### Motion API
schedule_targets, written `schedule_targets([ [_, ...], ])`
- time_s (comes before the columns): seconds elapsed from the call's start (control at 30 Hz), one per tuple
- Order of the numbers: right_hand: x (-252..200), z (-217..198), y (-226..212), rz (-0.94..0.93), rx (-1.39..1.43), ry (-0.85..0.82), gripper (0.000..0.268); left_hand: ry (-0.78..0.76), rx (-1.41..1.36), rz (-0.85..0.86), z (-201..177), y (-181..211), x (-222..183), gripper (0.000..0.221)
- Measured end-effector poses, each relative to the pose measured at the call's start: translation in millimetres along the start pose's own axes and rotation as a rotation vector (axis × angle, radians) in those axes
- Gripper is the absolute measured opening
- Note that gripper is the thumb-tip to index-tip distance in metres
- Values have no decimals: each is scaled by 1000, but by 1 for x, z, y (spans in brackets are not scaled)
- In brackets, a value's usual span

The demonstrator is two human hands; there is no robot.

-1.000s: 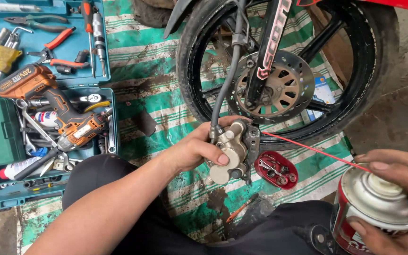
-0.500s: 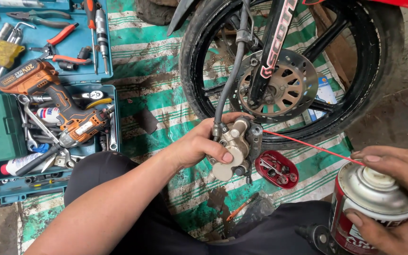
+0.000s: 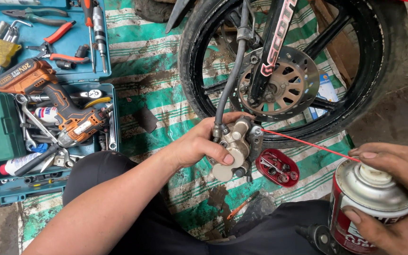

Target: Cleaning and lubricating a motorcycle brake caliper using a spray lubricant and a ratchet wrench.

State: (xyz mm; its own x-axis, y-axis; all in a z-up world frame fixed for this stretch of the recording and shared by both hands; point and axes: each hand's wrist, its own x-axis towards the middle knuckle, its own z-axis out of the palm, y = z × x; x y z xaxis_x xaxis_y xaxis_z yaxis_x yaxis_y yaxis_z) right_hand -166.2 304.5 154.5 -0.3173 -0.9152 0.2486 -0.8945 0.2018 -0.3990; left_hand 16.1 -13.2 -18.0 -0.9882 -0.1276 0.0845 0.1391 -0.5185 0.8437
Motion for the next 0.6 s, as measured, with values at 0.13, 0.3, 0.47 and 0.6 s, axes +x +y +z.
schedule_targets([
  [0.13, -3, 4, 3, -34, 31, -4, 97, 11, 65, 12, 0, 3, 1, 99],
  [0.3, -11, 0, 13, 17, -5, -24, 102, -8, 90, 43, 0, 7, 0, 95],
  [0.47, -6, 7, -1, 11, 28, -8, 95, -6, 102, 38, 1, 7, -1, 94],
  [0.6, -6, 3, 9, -2, -15, 2, 101, 21, 134, 35, 2, 9, -1, 94],
])
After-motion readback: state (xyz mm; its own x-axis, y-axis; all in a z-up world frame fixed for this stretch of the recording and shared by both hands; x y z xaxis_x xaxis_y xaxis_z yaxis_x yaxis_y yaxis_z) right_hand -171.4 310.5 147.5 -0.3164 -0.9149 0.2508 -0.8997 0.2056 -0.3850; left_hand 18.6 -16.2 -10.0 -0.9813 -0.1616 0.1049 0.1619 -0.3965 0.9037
